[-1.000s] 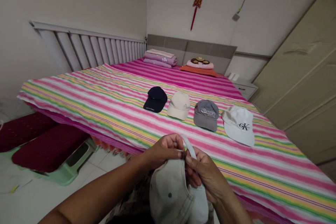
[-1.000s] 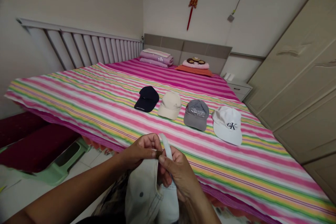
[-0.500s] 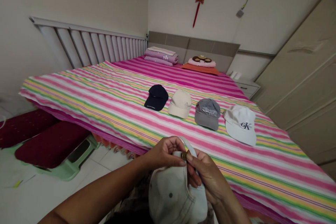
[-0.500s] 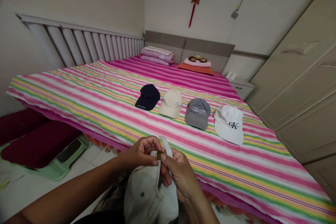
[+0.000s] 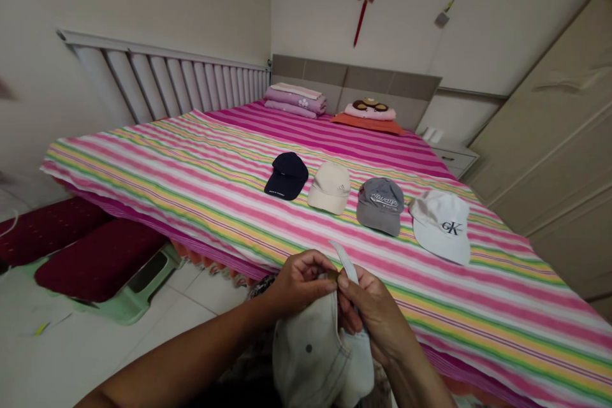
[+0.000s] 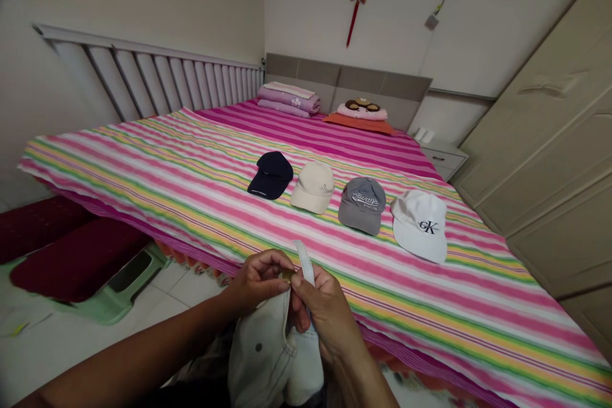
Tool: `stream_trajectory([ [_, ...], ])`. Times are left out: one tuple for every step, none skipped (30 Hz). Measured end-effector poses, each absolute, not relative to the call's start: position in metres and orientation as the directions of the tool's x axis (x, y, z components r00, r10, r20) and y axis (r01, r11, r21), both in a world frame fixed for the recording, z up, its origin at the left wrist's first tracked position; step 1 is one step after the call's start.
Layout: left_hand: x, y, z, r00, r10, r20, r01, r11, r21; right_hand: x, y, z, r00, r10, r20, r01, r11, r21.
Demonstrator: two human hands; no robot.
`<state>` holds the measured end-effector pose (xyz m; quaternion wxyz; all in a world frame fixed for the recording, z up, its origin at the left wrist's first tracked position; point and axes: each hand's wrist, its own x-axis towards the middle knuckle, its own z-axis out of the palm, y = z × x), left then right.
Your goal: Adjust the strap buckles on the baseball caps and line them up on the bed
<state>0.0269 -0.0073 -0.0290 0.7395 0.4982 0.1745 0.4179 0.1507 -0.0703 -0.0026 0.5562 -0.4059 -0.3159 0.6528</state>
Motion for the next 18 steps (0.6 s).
stream_trajectory([
  [0.027, -0.006, -0.029, 0.596, 0.794, 0.124, -0.460, 0.211, 0.862, 0.152, -0.070, -0.002, -0.038, 0.984, -0.174, -0.467, -0.172, -0.867],
  [0.026, -0.005, -0.028, 0.606, 0.791, 0.089, -0.475, 0.270, 0.837, 0.153, -0.070, -0.001, -0.012, 0.986, -0.168, -0.466, -0.154, -0.871],
  [0.026, -0.004, -0.029, 0.617, 0.785, 0.058, -0.488, 0.324, 0.810, 0.156, -0.070, 0.000, 0.020, 0.987, -0.159, -0.467, -0.131, -0.874],
  [0.025, -0.002, -0.030, 0.626, 0.779, 0.035, -0.503, 0.369, 0.782, 0.158, -0.070, 0.001, 0.049, 0.988, -0.148, -0.470, -0.108, -0.876],
  [0.025, 0.000, -0.031, 0.630, 0.776, 0.017, -0.519, 0.405, 0.752, 0.162, -0.069, 0.003, 0.072, 0.988, -0.140, -0.474, -0.090, -0.876],
  [0.024, 0.001, -0.034, 0.632, 0.775, 0.002, -0.536, 0.435, 0.724, 0.165, -0.069, 0.005, 0.081, 0.987, -0.137, -0.474, -0.083, -0.876],
  [0.024, 0.003, -0.036, 0.631, 0.776, -0.009, -0.552, 0.457, 0.697, 0.168, -0.068, 0.007, 0.086, 0.987, -0.136, -0.472, -0.080, -0.878],
  [0.023, 0.005, -0.039, 0.630, 0.777, -0.015, -0.567, 0.473, 0.674, 0.172, -0.068, 0.010, 0.088, 0.987, -0.138, -0.464, -0.082, -0.882],
  [0.023, 0.007, -0.042, 0.631, 0.775, -0.017, -0.578, 0.485, 0.656, 0.174, -0.067, 0.012, 0.092, 0.986, -0.140, -0.453, -0.083, -0.888],
  [0.022, 0.008, -0.044, 0.635, 0.772, -0.014, -0.585, 0.493, 0.643, 0.177, -0.067, 0.014, 0.099, 0.985, -0.139, -0.442, -0.082, -0.893],
  [0.022, 0.009, -0.046, 0.640, 0.769, -0.006, -0.591, 0.497, 0.635, 0.178, -0.067, 0.015, 0.104, 0.985, -0.134, -0.433, -0.076, -0.898],
  [0.022, 0.010, -0.048, 0.641, 0.767, 0.003, -0.597, 0.497, 0.630, 0.178, -0.067, 0.016, 0.109, 0.986, -0.125, -0.425, -0.067, -0.903],
  [0.022, 0.010, -0.049, 0.643, 0.766, 0.009, -0.601, 0.497, 0.626, 0.177, -0.068, 0.017, 0.113, 0.987, -0.118, -0.421, -0.060, -0.905],
  [0.022, 0.010, -0.049, 0.646, 0.763, 0.013, -0.603, 0.500, 0.622, 0.175, -0.069, 0.018, 0.107, 0.987, -0.119, -0.418, -0.064, -0.906],
  [0.022, 0.010, -0.049, 0.648, 0.762, 0.013, -0.605, 0.504, 0.616, 0.172, -0.070, 0.017, 0.089, 0.988, -0.128, -0.417, -0.080, -0.905],
  [0.022, 0.010, -0.049, 0.650, 0.759, 0.010, -0.606, 0.511, 0.610, 0.169, -0.071, 0.017, 0.059, 0.988, -0.141, -0.418, -0.104, -0.903],
  [0.023, 0.010, -0.049, 0.654, 0.757, 0.008, -0.606, 0.517, 0.604, 0.165, -0.071, 0.015, 0.028, 0.987, -0.156, -0.423, -0.129, -0.897],
  [0.023, 0.009, -0.048, 0.656, 0.754, 0.008, -0.608, 0.522, 0.598, 0.162, -0.071, 0.014, 0.002, 0.986, -0.168, -0.430, -0.151, -0.890],
])
